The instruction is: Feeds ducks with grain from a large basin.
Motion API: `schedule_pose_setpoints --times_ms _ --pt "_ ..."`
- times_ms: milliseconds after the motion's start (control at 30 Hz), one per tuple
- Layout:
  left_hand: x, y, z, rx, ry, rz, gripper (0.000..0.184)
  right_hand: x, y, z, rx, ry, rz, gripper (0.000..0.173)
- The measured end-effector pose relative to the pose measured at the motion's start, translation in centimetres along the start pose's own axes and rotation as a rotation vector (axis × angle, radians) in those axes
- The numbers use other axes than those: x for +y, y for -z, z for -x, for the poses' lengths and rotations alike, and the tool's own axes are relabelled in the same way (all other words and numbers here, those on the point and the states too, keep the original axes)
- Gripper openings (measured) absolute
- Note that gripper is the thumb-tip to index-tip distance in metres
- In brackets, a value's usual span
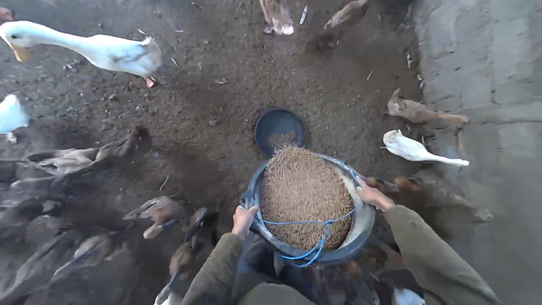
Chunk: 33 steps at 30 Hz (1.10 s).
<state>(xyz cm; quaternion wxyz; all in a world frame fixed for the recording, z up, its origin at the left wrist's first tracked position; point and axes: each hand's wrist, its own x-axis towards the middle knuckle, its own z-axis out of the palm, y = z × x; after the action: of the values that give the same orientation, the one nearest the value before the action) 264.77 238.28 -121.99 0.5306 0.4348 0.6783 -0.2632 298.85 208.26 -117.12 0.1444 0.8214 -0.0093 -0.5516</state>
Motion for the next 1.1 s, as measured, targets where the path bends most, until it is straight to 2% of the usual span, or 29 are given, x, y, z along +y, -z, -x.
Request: schedule_pose_setpoints --times_ms 167,367,600,700,767,967,1100 --pt "1.9 -1.5 -4.3 -0.033 0.041 0.001 0.063 -1.3 0.4 -3.7 -0.06 -0.045 -0.005 0.062" --pt "2.5 -2.8 -6.7 -0.044 0.064 -0.059 0.066 -0.8 -1.3 -5.7 -0.047 -0.084 -0.066 0.066" --pt "-1.8 -3.8 -6.4 -0.006 0.039 -0.024 0.07 2.3 -7.2 -4.3 0.22 -0.169 -0.433 0.079" --pt "-3.1 -3.9 -4.6 0.038 -0.031 0.017 0.069 3.9 -9.0 -3.5 0.301 -0.17 -0.578 0.051" --pt "-4.1 -3.7 -3.2 0.057 -0.091 0.031 0.067 5.0 -10.2 -2.4 0.326 -0.147 -0.661 0.042" --pt "-9.3 -3.0 3.7 0.11 -0.31 0.086 0.064 10.5 -14.1 3.7 0.509 0.002 -0.826 0.035" --pt "-16.2 -1.0 13.5 0.176 -0.445 0.138 0.063 15.4 -18.2 13.0 0.647 0.137 -0.917 0.037"
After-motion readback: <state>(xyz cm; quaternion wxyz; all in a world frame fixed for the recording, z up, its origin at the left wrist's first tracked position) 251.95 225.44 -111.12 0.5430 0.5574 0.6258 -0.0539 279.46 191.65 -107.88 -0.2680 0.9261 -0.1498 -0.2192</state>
